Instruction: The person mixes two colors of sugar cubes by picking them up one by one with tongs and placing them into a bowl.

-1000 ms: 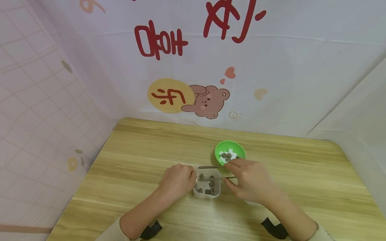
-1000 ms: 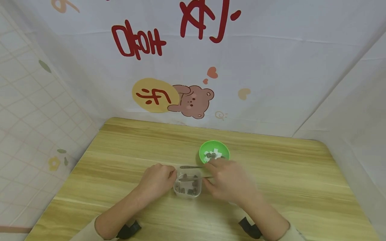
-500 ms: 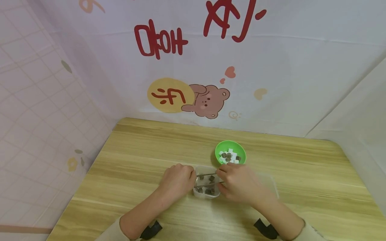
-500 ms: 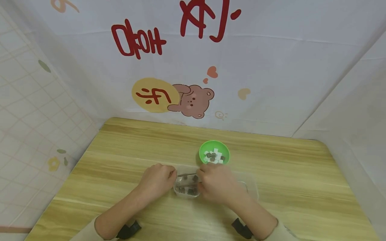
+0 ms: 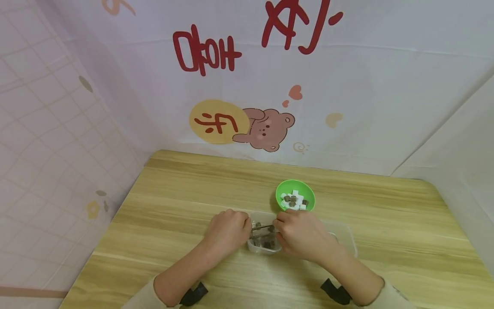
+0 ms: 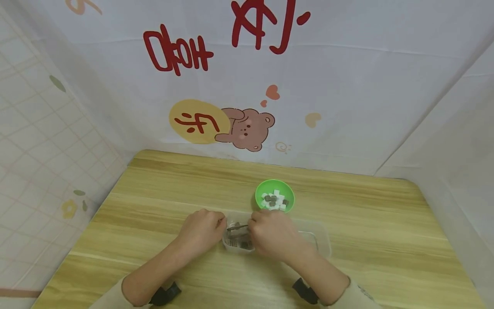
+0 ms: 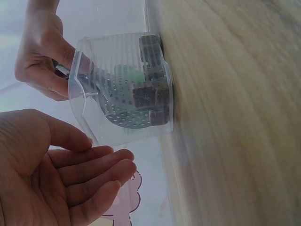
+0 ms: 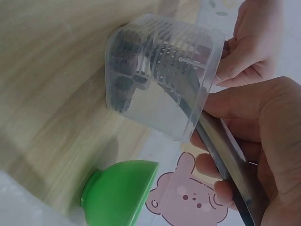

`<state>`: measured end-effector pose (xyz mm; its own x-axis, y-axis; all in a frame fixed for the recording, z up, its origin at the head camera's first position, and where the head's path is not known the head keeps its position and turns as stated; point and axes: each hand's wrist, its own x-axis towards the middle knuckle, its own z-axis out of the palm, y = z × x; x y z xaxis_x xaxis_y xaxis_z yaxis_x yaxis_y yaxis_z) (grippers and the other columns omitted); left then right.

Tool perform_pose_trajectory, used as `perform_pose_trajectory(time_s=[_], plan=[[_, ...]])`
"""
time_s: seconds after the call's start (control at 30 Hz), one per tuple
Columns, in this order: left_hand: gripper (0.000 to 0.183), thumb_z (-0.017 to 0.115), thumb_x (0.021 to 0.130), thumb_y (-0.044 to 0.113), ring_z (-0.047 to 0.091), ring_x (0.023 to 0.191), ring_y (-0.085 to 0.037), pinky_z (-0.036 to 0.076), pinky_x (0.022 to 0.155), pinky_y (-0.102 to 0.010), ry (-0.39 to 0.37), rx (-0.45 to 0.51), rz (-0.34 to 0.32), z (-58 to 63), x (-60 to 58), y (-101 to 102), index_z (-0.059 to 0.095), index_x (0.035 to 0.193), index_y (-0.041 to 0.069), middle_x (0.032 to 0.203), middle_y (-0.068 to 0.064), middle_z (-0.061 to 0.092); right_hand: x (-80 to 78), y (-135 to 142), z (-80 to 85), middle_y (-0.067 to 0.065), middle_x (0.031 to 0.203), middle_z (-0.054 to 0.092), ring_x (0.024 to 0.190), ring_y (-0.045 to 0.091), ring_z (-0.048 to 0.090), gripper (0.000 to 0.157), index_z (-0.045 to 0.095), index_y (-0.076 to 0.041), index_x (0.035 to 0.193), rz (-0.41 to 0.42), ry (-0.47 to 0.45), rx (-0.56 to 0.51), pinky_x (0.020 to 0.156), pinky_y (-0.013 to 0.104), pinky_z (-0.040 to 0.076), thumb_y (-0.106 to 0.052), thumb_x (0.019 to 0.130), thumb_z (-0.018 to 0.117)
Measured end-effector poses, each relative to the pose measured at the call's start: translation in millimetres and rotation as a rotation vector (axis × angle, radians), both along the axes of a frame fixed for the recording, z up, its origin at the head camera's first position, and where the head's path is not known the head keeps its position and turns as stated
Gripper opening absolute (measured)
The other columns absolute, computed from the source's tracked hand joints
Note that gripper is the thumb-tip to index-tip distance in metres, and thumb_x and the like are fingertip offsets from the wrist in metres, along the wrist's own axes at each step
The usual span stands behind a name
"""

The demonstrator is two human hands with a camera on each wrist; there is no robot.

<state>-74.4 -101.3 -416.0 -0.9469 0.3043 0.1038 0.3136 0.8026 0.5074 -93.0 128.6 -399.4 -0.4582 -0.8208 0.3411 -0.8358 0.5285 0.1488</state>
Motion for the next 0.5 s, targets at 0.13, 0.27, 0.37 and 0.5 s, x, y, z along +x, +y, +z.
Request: perform_pose_trajectory(time_s=[0.13,0.27,0.37,0.5], plan=[[0.051,0.059,0.100,0.010,0.022,0.045,-0.003,0.022,0.040,-0.022,0.007,-0.001,-0.007,-0.2,-0.3,0,0.035,0.055,0.020,0.049,0.012,0.026,1.0,3,3.1,-0.007,0.070,0.054,0.058,0.010,0.052,0.021,0.059,-0.016,0.072,-0.016,-0.030,-0.018,0.048,0.024,0.040,-0.014,0.072,0.080],[0.052,0.058,0.099,0.009,0.020,0.046,-0.003,0.020,0.040,-0.021,0.012,0.002,-0.006,0.0,-0.6,0,0.034,0.055,0.020,0.050,0.012,0.025,1.5,8,7.5,-0.007,0.071,0.056,0.059,0.010,0.054,0.020,0.063,-0.015,0.076,-0.040,-0.063,-0.055,0.049,0.024,0.040,-0.014,0.071,0.082],[0.051,0.058,0.099,0.008,0.019,0.047,-0.003,0.020,0.040,-0.021,0.009,0.004,0.002,0.5,-0.7,0,0.033,0.055,0.020,0.050,0.012,0.024,1.6,13,11.8,-0.007,0.071,0.057,0.059,0.009,0.052,0.018,0.066,-0.014,0.078,-0.053,-0.067,-0.085,0.050,0.024,0.042,-0.014,0.071,0.082],[0.051,0.057,0.098,0.008,0.020,0.048,-0.004,0.021,0.041,-0.022,0.002,0.002,0.010,1.5,-0.5,1,0.033,0.055,0.020,0.051,0.012,0.024,2.8,22,18.8,-0.008,0.073,0.059,0.060,0.007,0.051,0.020,0.074,-0.012,0.085,-0.058,-0.052,-0.144,0.052,0.025,0.045,-0.015,0.070,0.086]])
